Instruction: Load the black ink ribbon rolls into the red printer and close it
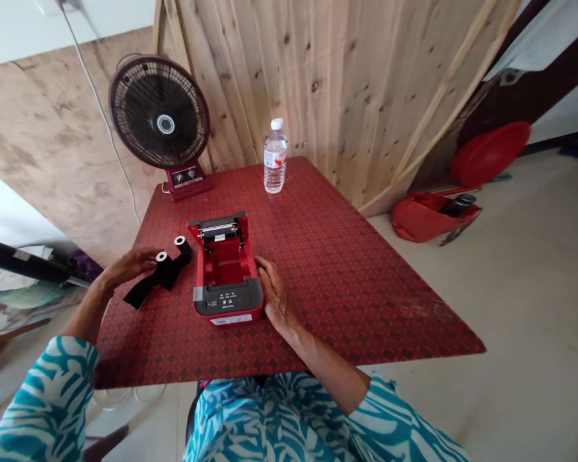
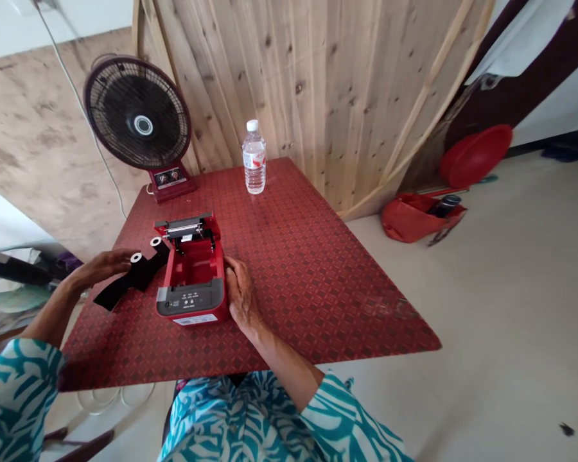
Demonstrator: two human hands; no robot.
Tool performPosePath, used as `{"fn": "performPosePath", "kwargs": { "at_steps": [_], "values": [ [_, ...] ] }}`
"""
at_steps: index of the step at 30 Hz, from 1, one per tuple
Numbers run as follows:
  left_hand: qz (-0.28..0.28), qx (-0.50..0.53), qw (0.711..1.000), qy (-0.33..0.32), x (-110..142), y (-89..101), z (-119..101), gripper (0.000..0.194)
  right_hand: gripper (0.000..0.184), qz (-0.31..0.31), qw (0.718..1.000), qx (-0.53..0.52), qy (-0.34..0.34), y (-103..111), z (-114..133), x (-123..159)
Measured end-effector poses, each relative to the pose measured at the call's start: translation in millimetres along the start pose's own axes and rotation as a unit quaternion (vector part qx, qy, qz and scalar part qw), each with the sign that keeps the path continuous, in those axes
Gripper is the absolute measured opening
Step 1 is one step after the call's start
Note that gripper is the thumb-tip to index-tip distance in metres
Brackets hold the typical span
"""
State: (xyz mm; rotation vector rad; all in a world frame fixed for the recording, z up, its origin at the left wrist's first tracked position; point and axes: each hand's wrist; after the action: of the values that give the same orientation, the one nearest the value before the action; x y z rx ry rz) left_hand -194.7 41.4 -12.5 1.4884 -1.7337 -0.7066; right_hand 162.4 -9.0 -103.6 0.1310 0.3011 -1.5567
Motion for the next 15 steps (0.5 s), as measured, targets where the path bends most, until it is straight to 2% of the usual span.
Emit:
{"fn": "performPosePath", "kwargs": {
  "at_steps": [7,11,15],
  "values": [
    [-0.001,0.051,0.999,-0.014,9,-19.6,-6,0.052,0.042,-0.002,1.000,0.001,-0.003,0,0,0],
    [-0.005,0.096,0.995,-0.011,15,-21.8,-12,0.055,0.040,0.001,1.000,-0.001,-0.002,0,1,0],
    [0.017,0.098,0.995,0.002,18,-21.2,-18,0.051,0.039,0.002,1.000,-0.004,-0.015,0,3,1]
  ]
}}
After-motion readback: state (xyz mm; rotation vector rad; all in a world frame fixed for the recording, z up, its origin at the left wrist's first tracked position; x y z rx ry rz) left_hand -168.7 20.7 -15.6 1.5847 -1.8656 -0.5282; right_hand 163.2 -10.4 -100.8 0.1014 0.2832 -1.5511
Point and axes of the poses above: each hand's wrist, its own x-axis away from the middle knuckle, its own y-axis out of the back of the hand, z = x × y, and after that the axes turned 7 degrees about -x, right-handed
